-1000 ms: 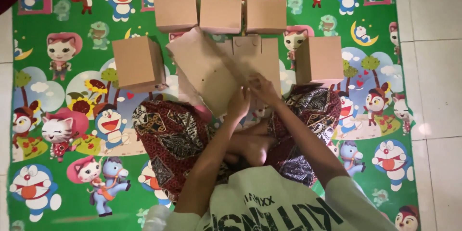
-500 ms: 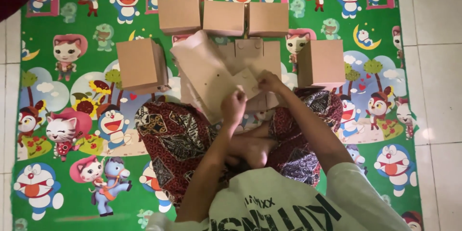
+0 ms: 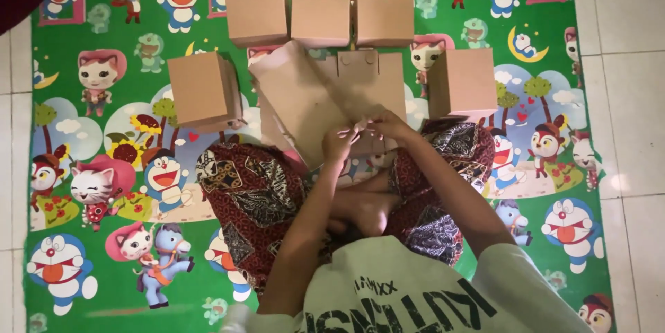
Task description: Folding a flat cardboard sheet into a small box by following pre-scored lines and tucking in tabs.
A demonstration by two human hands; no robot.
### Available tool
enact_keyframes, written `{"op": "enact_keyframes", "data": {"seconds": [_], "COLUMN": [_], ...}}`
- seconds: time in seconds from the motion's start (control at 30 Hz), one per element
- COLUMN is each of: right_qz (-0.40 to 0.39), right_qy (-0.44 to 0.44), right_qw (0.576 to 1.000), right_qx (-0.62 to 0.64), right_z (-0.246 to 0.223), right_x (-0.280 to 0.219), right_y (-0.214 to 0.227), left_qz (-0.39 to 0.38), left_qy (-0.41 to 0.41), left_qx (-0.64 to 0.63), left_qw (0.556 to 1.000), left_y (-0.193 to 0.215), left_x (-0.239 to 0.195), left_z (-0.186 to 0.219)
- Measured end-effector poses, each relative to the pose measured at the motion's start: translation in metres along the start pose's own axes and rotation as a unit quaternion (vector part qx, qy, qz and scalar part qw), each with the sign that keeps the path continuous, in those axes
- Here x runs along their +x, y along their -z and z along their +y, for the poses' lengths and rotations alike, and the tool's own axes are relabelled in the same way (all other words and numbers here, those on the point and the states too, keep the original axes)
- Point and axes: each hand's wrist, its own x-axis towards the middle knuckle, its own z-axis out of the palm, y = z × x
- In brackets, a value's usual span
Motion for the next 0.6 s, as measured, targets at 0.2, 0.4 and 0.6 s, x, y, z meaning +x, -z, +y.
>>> {"op": "enact_keyframes", "data": {"seconds": [0.2,0.4,0.6], "right_qz": [-0.038,-0.059,-0.067], "right_qy": [0.015,-0.003,0.018], "right_qw": [0.999,0.994,0.996], "right_qx": [-0.021,0.090,0.052], "right_z": [0.006,-0.038,-0.003], "right_x": [-0.003,-0.045,-0.033], "right_y": [-0.001,-0.002,-0.011], "left_qz": [0.023,0.027,0.016], "left_qy": [0.058,0.051,0.038], "left_qx": [-0.196,-0.182,-0.191], "left_qw": [0.979,0.982,0.981], "left_y": [0.006,0.001,-0.004], "left_x": [-0.003,-0.002,-0.003], "left_z": [-0.010,-0.008,-0.023]}}
